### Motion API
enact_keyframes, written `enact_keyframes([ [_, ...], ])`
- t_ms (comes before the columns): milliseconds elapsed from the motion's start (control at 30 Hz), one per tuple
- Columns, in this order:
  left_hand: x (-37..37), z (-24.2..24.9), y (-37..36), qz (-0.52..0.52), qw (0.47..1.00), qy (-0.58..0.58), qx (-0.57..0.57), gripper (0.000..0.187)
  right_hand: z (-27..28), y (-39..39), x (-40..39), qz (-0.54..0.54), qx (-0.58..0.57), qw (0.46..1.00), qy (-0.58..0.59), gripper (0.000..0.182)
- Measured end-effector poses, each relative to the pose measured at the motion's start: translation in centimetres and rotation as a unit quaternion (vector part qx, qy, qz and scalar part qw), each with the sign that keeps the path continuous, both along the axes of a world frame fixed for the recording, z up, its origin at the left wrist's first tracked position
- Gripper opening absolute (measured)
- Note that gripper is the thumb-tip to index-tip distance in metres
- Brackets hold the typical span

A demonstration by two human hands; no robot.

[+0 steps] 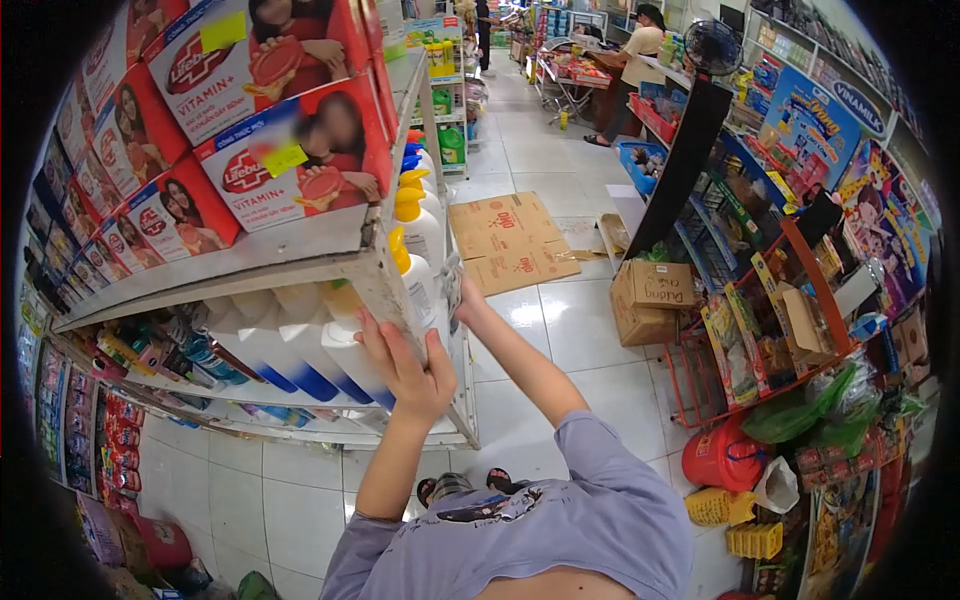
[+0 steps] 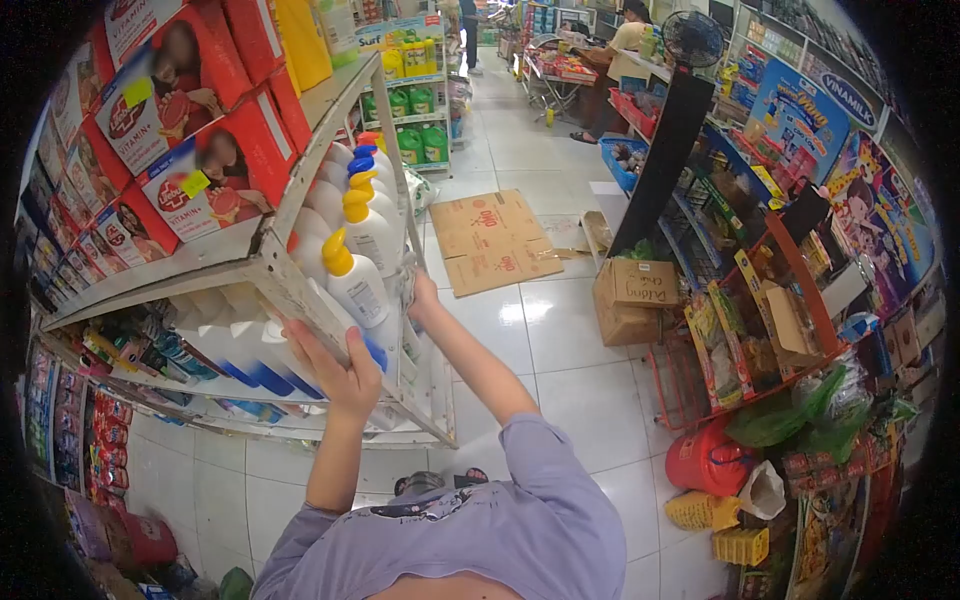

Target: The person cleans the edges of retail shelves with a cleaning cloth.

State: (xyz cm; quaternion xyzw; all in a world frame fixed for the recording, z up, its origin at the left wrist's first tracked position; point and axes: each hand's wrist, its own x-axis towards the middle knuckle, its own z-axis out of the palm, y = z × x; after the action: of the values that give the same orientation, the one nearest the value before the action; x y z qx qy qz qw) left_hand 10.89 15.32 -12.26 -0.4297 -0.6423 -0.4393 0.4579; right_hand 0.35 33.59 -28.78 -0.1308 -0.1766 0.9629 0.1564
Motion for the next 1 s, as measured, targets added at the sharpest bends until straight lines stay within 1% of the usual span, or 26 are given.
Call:
enact_keyframes([
  [33,0.0,0.1,0.0,-0.003,1.000,0.004,0.000,0.059,-0.4,0.9,-1.4,0.004,-0.001,1.000,0.003,0.025],
  [100,-0.1,0.1,-0.1,-0.005,1.000,0.006,-0.001,0.059,-1.7,2.9,-3.9,-0.036,0.032,0.999,0.011,0.025],
  [133,-0.1,0.0,-0.1,-0.009,1.000,0.002,0.000,0.060,-1.4,3.4,-4.7,-0.044,0.045,0.998,0.017,0.026],
  [167,-0.1,0.0,0.0,-0.013,1.000,-0.002,0.001,0.060,-1.4,3.9,-5.0,-0.044,0.045,0.998,0.017,0.026],
  [233,-0.1,-0.1,0.1,-0.011,1.000,-0.001,0.002,0.060,-1.1,4.2,-5.2,-0.085,0.032,0.996,-0.024,0.026],
  [300,-0.1,-0.1,0.0,-0.010,1.000,-0.002,0.002,0.060,-1.0,3.6,-4.5,-0.065,0.012,0.998,-0.003,0.026],
  [333,-0.1,-0.1,0.0,-0.014,1.000,-0.001,0.005,0.060,-1.1,3.3,-4.1,-0.047,-0.005,0.999,0.018,0.025],
  [367,-0.2,-0.1,0.0,-0.019,1.000,0.000,0.008,0.060,-0.3,2.5,-2.9,-0.048,-0.007,0.999,0.018,0.025],
  [433,-0.2,0.0,0.0,-0.019,1.000,-0.001,0.007,0.060,2.0,0.2,0.2,-0.005,0.005,1.000,0.009,0.027],
  [467,-0.2,0.0,0.0,-0.017,1.000,-0.002,0.008,0.060,1.2,-0.3,0.7,-0.007,0.004,1.000,0.007,0.027],
  [533,-0.1,0.0,0.0,-0.018,1.000,-0.008,0.007,0.060,-0.5,-1.5,1.7,0.038,0.035,0.998,0.027,0.032],
  [567,-0.1,0.0,0.0,-0.017,1.000,-0.011,0.007,0.060,1.0,-2.9,3.7,0.046,0.034,0.998,0.008,0.033],
  [600,-0.1,0.0,0.0,-0.018,1.000,-0.012,0.007,0.060,3.7,-4.7,6.1,0.054,0.033,0.998,-0.009,0.034],
  [700,-0.2,0.0,0.0,-0.019,1.000,-0.010,0.008,0.061,5.5,-7.8,9.3,0.033,0.036,0.999,-0.004,0.034],
  [833,-0.1,-0.4,0.0,-0.011,1.000,-0.012,0.002,0.062,5.0,-6.8,8.5,0.027,0.037,0.999,-0.004,0.034],
  [900,-0.2,-0.4,-0.2,-0.011,1.000,-0.016,-0.004,0.062,4.7,-5.1,6.5,0.039,0.002,0.999,-0.006,0.032],
  [933,-0.1,-0.4,-0.2,-0.012,1.000,-0.016,-0.003,0.063,3.7,-3.9,4.7,0.038,-0.001,0.999,-0.004,0.032],
  [1000,-0.2,-0.4,-0.1,-0.011,1.000,-0.011,0.001,0.064,0.2,-0.4,0.2,0.001,-0.004,1.000,-0.001,0.034],
])
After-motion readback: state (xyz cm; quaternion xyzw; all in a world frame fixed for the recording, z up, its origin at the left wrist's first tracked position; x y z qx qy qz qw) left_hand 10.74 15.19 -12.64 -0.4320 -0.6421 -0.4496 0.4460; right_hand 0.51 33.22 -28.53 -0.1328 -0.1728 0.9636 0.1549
